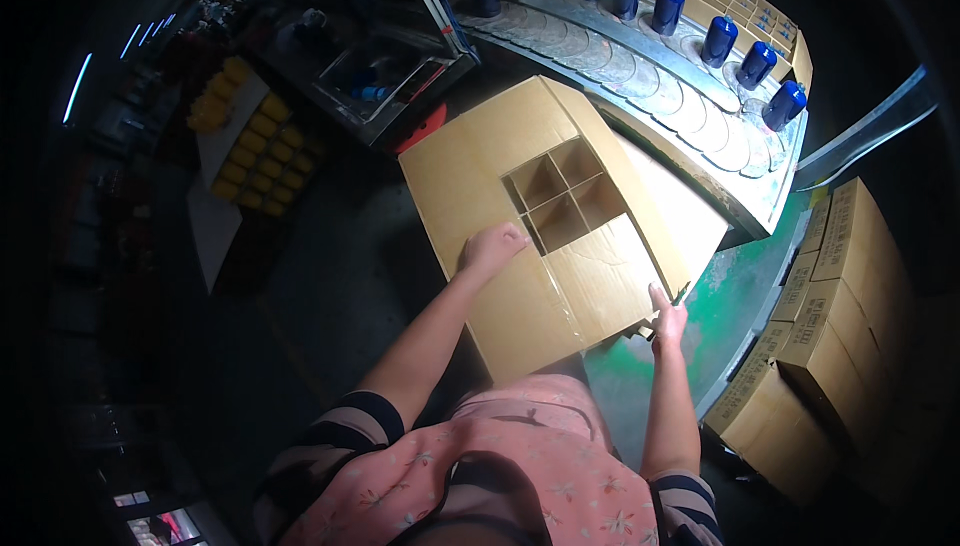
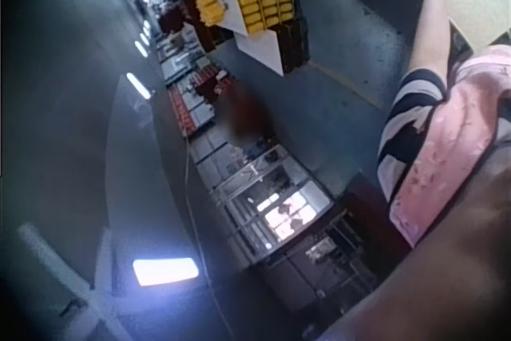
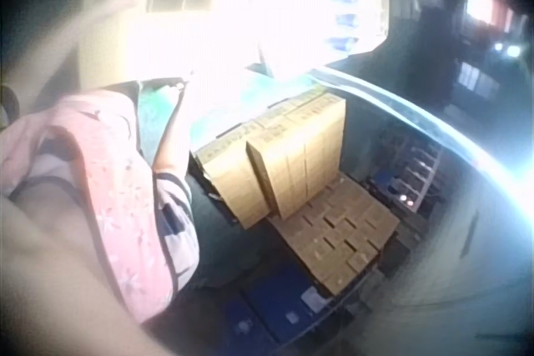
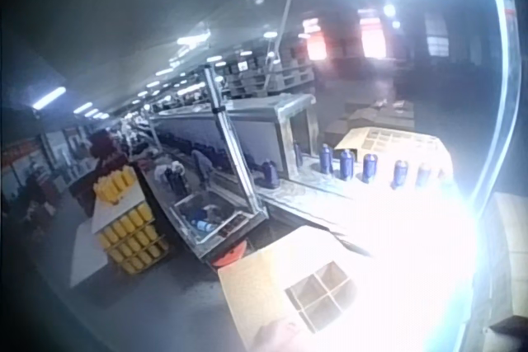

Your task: The person places blue plastic bottles from a conveyor belt into a cardboard box with internal dividers. After filling the box, they close the flaps and move the completed box aside.

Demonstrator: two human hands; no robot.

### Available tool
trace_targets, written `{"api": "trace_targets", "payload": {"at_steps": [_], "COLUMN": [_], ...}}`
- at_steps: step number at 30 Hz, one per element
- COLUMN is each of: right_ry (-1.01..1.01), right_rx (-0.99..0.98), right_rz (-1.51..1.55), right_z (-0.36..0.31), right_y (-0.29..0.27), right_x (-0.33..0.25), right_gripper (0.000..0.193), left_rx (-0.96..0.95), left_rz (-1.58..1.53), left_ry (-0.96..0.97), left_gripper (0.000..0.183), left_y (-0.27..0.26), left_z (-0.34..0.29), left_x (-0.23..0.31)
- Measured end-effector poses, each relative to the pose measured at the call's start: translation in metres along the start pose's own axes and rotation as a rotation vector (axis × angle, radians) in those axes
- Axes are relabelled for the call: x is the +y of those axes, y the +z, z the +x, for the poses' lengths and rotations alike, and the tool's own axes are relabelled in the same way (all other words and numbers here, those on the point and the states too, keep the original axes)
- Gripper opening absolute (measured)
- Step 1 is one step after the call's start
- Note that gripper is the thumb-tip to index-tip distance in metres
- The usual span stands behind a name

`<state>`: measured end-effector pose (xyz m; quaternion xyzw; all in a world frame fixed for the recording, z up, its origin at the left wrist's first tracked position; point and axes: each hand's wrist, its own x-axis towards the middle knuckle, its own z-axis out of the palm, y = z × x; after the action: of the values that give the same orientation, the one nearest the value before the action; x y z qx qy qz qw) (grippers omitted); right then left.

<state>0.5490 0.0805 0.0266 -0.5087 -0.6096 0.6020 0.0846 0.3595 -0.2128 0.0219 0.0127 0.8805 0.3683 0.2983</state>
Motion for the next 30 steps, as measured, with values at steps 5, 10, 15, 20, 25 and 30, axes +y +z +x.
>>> {"api": "trace_targets", "payload": {"at_steps": [5, 10, 15, 20, 25, 30], "right_ry": [0.01, -0.06, -0.243, -0.675, -0.78, -0.912], "right_rx": [-0.03, -0.258, -0.425, -0.757, -1.02, -1.177], "right_rz": [-0.036, -0.153, -0.371, -0.562, -0.746, -0.791], "right_z": [0.015, -0.003, -0.059, -0.144, -0.216, -0.278], "right_y": [-0.011, 0.017, 0.079, 0.146, 0.211, 0.283], "right_x": [-0.006, 0.002, 0.002, 0.0, 0.026, 0.066], "right_gripper": [0.042, 0.041, 0.044, 0.063, 0.068, 0.051], "left_rx": [0.885, 0.101, 0.192, 0.277, 0.263, 0.275], "left_rz": [-0.266, -1.334, -1.365, -1.37, -1.425, -1.459], "left_ry": [0.159, -0.469, -0.45, -0.305, -0.356, -0.442], "left_gripper": [0.061, 0.062, 0.055, 0.055, 0.053, 0.044], "left_y": [0.042, 0.077, 0.049, 0.003, -0.036, -0.085], "left_z": [-0.014, -0.097, -0.166, -0.242, -0.292, -0.307], "left_x": [-0.105, -0.18, -0.235, -0.316, -0.41, -0.543]}}
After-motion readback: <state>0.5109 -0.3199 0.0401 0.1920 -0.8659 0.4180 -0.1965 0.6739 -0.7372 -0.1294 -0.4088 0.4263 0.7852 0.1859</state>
